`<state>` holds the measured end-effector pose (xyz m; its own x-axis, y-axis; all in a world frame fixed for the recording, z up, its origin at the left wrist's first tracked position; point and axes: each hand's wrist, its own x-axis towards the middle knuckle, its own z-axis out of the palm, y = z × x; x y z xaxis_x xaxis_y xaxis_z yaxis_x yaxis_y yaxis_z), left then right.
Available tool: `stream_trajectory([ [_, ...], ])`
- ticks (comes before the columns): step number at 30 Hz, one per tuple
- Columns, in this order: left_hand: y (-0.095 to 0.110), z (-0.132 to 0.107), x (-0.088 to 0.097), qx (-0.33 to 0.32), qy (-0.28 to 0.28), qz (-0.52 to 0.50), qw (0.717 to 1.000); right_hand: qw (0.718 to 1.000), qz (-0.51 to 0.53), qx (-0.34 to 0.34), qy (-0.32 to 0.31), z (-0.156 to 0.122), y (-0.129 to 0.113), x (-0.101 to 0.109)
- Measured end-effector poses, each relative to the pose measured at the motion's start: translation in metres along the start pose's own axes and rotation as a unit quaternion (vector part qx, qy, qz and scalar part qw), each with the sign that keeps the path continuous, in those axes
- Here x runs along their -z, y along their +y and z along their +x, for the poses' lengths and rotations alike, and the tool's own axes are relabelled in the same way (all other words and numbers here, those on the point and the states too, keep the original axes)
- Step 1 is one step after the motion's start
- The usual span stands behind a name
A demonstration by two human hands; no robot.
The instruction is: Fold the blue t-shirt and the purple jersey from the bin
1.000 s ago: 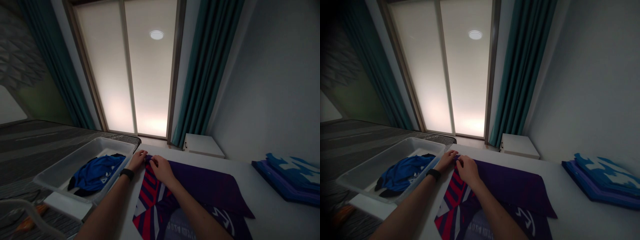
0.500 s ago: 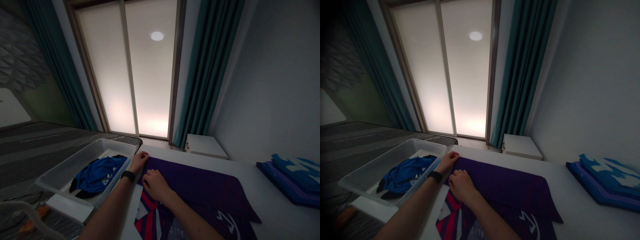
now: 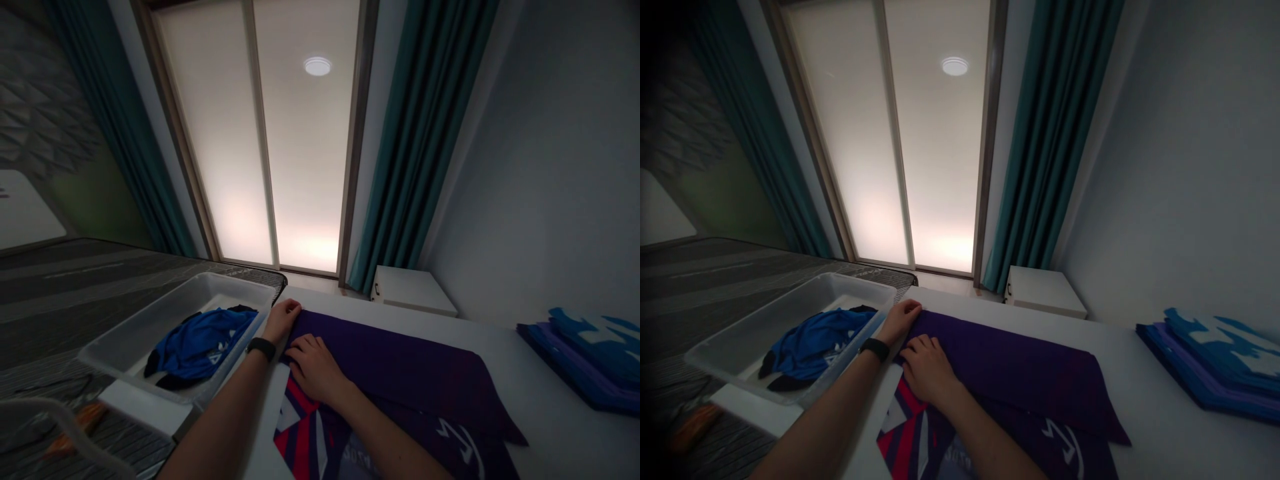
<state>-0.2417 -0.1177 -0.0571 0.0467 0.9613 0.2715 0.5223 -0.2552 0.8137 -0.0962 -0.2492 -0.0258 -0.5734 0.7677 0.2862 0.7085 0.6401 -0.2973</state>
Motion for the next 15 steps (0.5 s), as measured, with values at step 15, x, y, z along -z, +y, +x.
stream_trajectory([
  [15, 0.005, -0.011, 0.004, -0.022, -0.024, 0.071, 0.997, 0.984, -0.028, -0.171, -0.050, 0.004, 0.020, 0.004],
])
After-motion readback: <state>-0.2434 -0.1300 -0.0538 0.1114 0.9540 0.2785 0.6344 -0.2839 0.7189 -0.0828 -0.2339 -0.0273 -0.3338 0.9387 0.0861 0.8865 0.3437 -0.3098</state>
